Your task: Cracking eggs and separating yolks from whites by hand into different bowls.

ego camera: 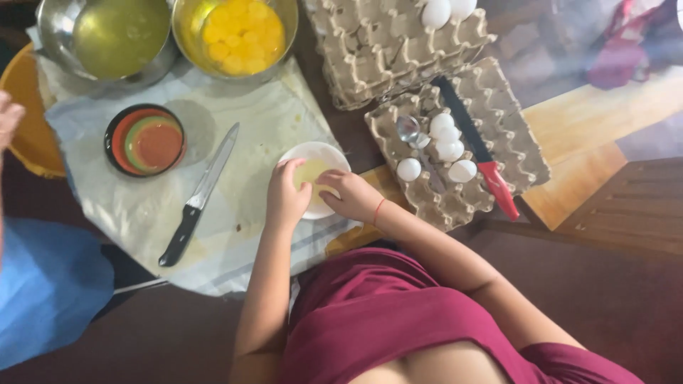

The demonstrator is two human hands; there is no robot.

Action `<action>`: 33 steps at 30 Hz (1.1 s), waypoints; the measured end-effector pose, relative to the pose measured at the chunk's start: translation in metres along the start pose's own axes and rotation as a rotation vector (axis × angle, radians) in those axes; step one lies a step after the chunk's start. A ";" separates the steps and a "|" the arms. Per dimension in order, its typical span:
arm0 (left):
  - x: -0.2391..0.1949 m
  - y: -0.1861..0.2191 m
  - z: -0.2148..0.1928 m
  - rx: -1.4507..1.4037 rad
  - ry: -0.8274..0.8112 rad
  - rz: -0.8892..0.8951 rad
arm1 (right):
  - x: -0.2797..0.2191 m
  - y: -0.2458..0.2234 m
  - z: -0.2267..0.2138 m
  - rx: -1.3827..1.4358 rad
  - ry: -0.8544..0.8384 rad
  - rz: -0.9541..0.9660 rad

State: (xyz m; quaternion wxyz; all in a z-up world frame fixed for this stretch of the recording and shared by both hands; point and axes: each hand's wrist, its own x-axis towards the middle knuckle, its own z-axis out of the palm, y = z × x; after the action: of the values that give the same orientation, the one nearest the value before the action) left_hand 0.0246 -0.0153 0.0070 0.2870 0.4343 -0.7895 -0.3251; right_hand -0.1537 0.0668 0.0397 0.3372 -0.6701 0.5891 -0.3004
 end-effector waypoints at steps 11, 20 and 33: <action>0.029 0.045 0.031 -0.100 -0.083 0.021 | -0.084 0.065 -0.112 -0.228 0.380 0.310; 0.188 0.197 0.096 -0.021 -0.150 0.462 | -0.124 0.136 -0.097 -0.613 0.290 0.432; 0.306 0.227 0.220 0.616 -0.059 0.276 | -0.125 0.135 -0.097 -0.426 0.305 0.559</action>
State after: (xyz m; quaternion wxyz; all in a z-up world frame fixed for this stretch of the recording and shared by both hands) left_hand -0.3912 -0.1311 0.0948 0.1608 0.3803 -0.9098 -0.0419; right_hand -0.3262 0.1711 -0.0121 0.1679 -0.4863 0.8417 -0.1641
